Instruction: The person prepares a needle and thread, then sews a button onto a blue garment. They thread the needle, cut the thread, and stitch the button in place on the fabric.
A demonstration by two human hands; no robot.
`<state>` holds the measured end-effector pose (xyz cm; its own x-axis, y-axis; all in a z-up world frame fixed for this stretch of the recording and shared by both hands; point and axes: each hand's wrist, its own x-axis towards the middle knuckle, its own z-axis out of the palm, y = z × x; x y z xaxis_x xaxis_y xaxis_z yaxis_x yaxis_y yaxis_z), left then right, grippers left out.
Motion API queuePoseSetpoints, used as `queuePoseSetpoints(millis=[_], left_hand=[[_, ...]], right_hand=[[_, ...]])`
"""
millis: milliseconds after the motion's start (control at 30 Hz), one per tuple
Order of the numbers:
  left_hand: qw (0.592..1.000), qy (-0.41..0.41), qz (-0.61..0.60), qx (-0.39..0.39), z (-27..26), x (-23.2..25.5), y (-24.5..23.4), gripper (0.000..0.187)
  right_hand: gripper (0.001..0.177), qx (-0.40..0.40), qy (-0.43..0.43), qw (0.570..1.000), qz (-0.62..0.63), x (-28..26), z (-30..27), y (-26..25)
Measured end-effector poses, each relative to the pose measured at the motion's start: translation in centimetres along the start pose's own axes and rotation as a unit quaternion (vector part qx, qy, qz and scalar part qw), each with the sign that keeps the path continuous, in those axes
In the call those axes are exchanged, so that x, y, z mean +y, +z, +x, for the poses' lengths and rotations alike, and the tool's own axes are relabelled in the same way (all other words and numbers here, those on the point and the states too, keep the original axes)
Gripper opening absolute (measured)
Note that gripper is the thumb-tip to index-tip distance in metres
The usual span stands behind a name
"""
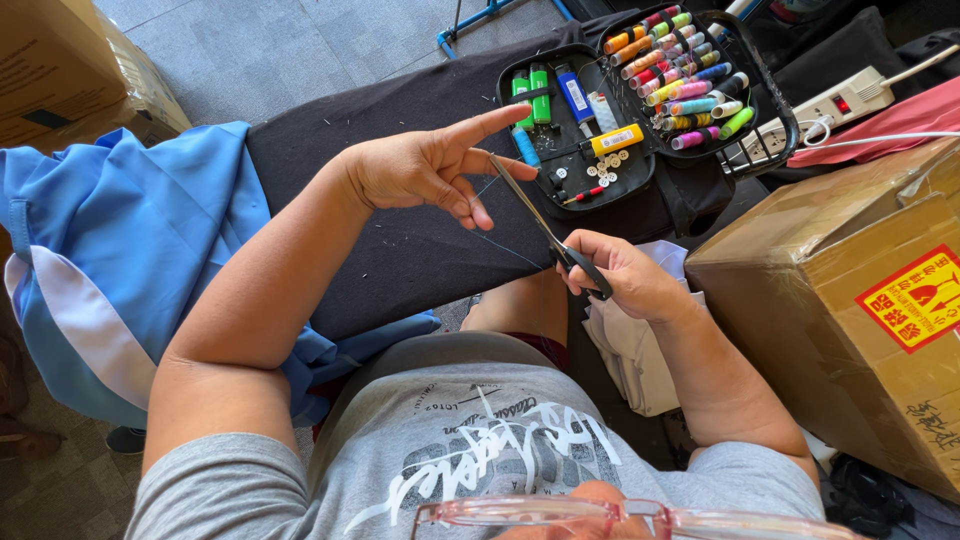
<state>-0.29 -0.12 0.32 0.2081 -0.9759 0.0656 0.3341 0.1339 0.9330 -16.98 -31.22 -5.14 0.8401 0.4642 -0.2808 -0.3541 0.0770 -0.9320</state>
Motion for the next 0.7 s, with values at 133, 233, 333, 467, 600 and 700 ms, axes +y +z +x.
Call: queuePoseSetpoints(millis=[133,233,333,467,600,700], left_hand=[[1.000,-0.005,-0.004,0.007,0.0,0.1,0.1,0.110],[1.000,-0.006,-0.004,0.002,0.0,0.1,0.2,0.110],[1.000,-0.008,-0.001,-0.003,0.1,0.2,0.4,0.110],[0.998,-0.042,0.028,0.028,0.2,0.6,1.2,0.109],[0.962,-0.121,0.188,0.159,-0.1,1.8,3.1,0.104],[0.909,-0.115,0.332,0.224,-1.5,2.8,5.6,0.097]], right_hand=[[0.032,0.003,0.001,1.000,0.002,-0.2,-0.1,-0.1],[0.030,0.010,-0.003,1.000,-0.003,0.0,-0.2,-0.3],[0.026,0.027,0.003,1.000,-0.004,0.5,-0.5,-0.5],[0.019,0.032,-0.074,0.995,-0.062,-0.6,-1.2,-2.2],[0.021,0.246,-0.147,0.928,-0.237,-5.1,-1.2,-7.4],[0.038,0.406,-0.073,0.677,-0.609,-7.9,0.0,-11.1]])
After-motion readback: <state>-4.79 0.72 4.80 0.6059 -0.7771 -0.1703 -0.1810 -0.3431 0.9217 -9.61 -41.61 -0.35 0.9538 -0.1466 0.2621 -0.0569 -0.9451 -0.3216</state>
